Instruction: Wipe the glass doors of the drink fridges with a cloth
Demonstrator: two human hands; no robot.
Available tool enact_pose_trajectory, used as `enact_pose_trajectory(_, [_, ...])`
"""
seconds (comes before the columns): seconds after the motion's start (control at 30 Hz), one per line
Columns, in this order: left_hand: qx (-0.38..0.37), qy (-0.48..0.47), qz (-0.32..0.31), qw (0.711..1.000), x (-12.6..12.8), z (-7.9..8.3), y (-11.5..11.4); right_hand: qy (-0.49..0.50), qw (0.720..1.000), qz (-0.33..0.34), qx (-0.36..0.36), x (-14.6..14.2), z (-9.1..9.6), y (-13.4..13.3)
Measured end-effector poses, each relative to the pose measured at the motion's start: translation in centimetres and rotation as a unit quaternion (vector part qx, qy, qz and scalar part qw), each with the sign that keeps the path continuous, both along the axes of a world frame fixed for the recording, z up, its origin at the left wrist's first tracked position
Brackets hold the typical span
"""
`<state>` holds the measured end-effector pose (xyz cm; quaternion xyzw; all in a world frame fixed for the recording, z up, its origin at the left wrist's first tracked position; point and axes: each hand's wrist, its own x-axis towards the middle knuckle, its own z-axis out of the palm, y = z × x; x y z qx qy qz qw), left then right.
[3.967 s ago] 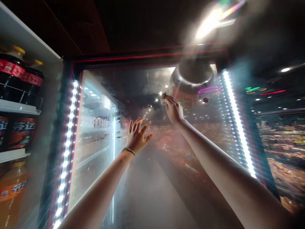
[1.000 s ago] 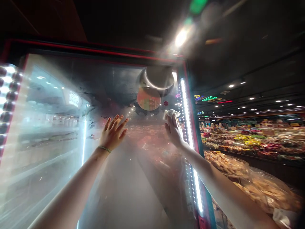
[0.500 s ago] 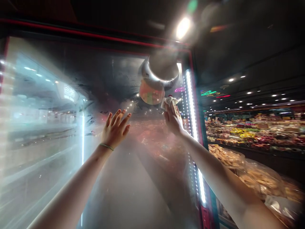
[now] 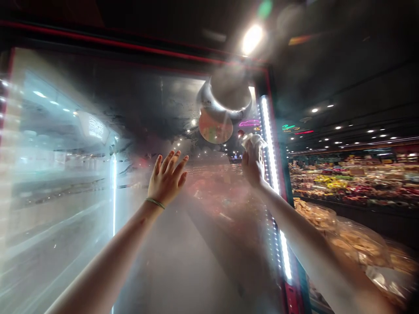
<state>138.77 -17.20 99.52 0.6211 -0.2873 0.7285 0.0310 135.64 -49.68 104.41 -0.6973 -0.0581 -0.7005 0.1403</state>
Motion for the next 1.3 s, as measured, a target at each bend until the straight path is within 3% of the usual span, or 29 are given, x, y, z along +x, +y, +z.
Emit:
enact_pose_trajectory(0.1, [0.005,-0.002,-0.001,1.000,0.0,0.0,0.0,0.020,0.997,-0.001,-0.069,0.1,-0.6,1.6])
enact_pose_trajectory(0.2, [0.005,-0.004,-0.001,1.000,0.0,0.0,0.0,0.045,0.986,0.004,-0.162,0.2,1.0,3.6])
enact_pose_trajectory(0.3, [0.006,0.001,-0.009,1.000,0.1,0.0,0.2,0.016,0.998,0.012,-0.064,0.2,2.1,2.8])
enact_pose_trajectory(0.4, [0.010,0.005,-0.016,1.000,0.1,0.0,0.3,-0.011,0.999,0.021,0.034,0.2,0.7,0.9])
enact_pose_trajectory(0.5, [0.013,-0.001,-0.013,1.000,0.1,0.1,0.3,0.029,0.999,0.016,-0.042,-0.1,-0.9,0.6])
enact_pose_trajectory(0.57, [0.014,-0.004,-0.010,1.000,0.1,0.1,0.3,0.073,0.991,0.016,-0.113,-0.4,-0.8,0.7])
enact_pose_trajectory(0.6, [0.013,-0.005,-0.010,1.000,0.1,0.1,0.3,0.086,0.989,0.020,-0.116,-0.5,-0.5,0.6])
enact_pose_trajectory(0.77, [0.007,-0.006,-0.012,1.000,0.2,0.0,0.1,0.057,0.995,0.022,0.076,-0.6,-0.8,-1.4])
enact_pose_trajectory(0.83, [0.008,-0.002,-0.016,1.000,0.2,0.0,0.1,0.057,0.997,0.014,0.048,-0.5,-1.7,-1.0])
enact_pose_trajectory(0.97, [0.009,0.010,-0.038,0.999,0.1,0.0,0.2,0.053,0.992,0.002,-0.114,-0.6,-1.6,0.5])
enact_pose_trajectory(1.07, [0.011,0.023,-0.063,0.998,0.1,0.0,0.2,-0.034,0.996,-0.038,-0.070,-0.8,-1.1,-0.2])
enact_pose_trajectory(1.17, [0.014,0.033,-0.080,0.996,0.1,0.0,0.1,-0.088,0.993,-0.069,-0.023,-1.0,-2.1,-1.1])
enact_pose_trajectory(1.3, [0.015,0.034,-0.072,0.997,0.0,0.0,0.1,-0.070,0.992,-0.029,-0.100,-0.8,-2.4,0.4])
